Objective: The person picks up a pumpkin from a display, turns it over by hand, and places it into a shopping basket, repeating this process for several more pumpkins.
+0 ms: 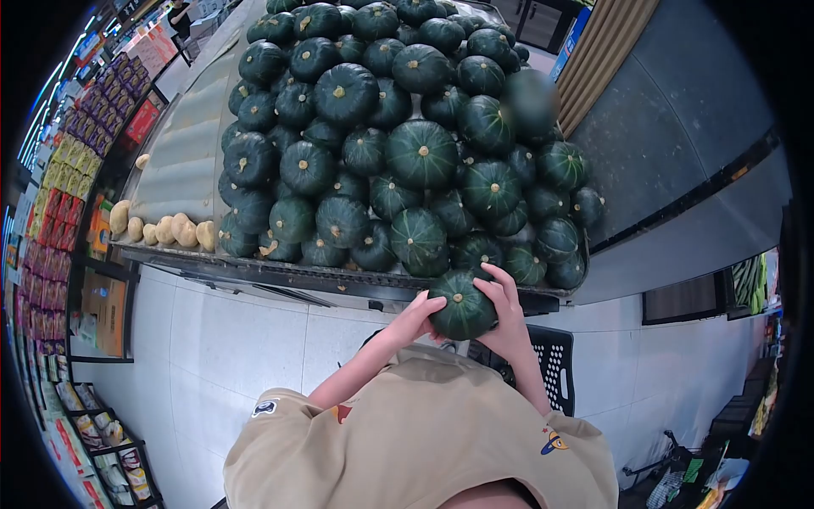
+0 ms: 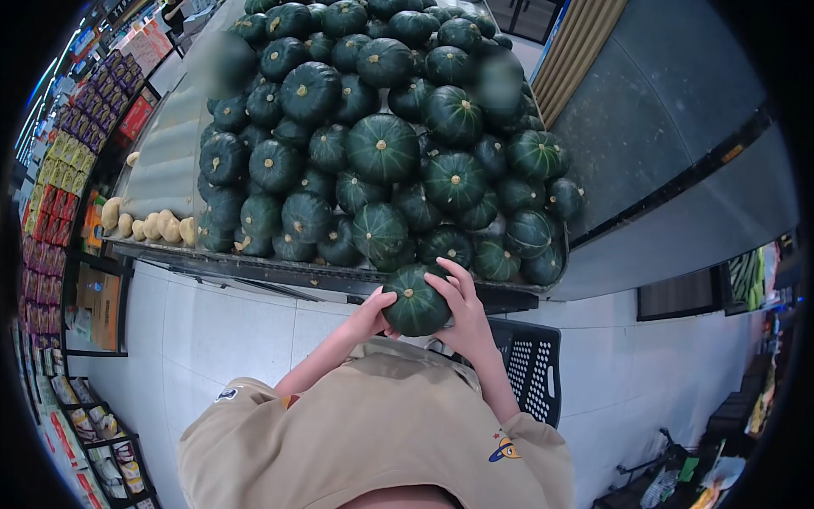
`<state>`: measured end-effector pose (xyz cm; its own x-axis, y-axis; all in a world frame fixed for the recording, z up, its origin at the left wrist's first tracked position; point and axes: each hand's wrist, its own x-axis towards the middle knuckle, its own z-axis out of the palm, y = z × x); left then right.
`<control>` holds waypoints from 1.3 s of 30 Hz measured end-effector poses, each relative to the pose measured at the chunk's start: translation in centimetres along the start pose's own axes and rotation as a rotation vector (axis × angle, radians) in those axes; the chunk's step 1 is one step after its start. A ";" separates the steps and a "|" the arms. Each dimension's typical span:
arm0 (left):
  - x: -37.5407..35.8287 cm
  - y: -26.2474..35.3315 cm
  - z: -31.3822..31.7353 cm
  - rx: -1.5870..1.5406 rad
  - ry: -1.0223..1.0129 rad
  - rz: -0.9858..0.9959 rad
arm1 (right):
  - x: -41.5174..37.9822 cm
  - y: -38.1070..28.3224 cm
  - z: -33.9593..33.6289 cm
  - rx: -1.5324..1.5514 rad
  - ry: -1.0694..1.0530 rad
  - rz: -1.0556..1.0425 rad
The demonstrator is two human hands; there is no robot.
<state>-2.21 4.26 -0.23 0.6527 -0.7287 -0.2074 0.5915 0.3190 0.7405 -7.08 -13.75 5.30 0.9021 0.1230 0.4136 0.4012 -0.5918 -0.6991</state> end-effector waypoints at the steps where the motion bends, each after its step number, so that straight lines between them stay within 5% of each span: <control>1: 0.0 -0.1 0.0 -0.053 -0.086 -0.075 | -0.2 0.1 -0.1 0.002 -0.001 0.002; 5: -0.3 0.5 0.5 -0.164 -0.204 -0.280 | -0.7 0.3 -0.8 0.005 0.095 -0.014; 9: 0.3 0.4 2.6 0.278 -0.088 -0.038 | -1.5 1.8 -0.3 0.209 0.190 0.216; 11: 0.9 -0.1 3.3 0.799 0.054 0.271 | -2.0 2.6 0.3 0.401 0.235 0.395; 13: 1.3 -0.2 3.7 0.778 0.113 0.210 | -2.1 3.0 0.7 0.404 0.252 0.369; 16: 2.5 -0.1 3.6 0.727 0.193 0.207 | -1.8 2.8 1.3 0.551 0.264 0.597; 39: 9.7 -1.9 2.5 0.778 0.406 0.352 | 0.9 7.8 2.3 0.328 0.381 0.749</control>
<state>1.80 -4.92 -2.09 0.9353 -0.3537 0.0108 -0.0570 -0.1205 0.9911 -2.78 -16.46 -1.09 0.8551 -0.5101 -0.0931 -0.1929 -0.1463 -0.9703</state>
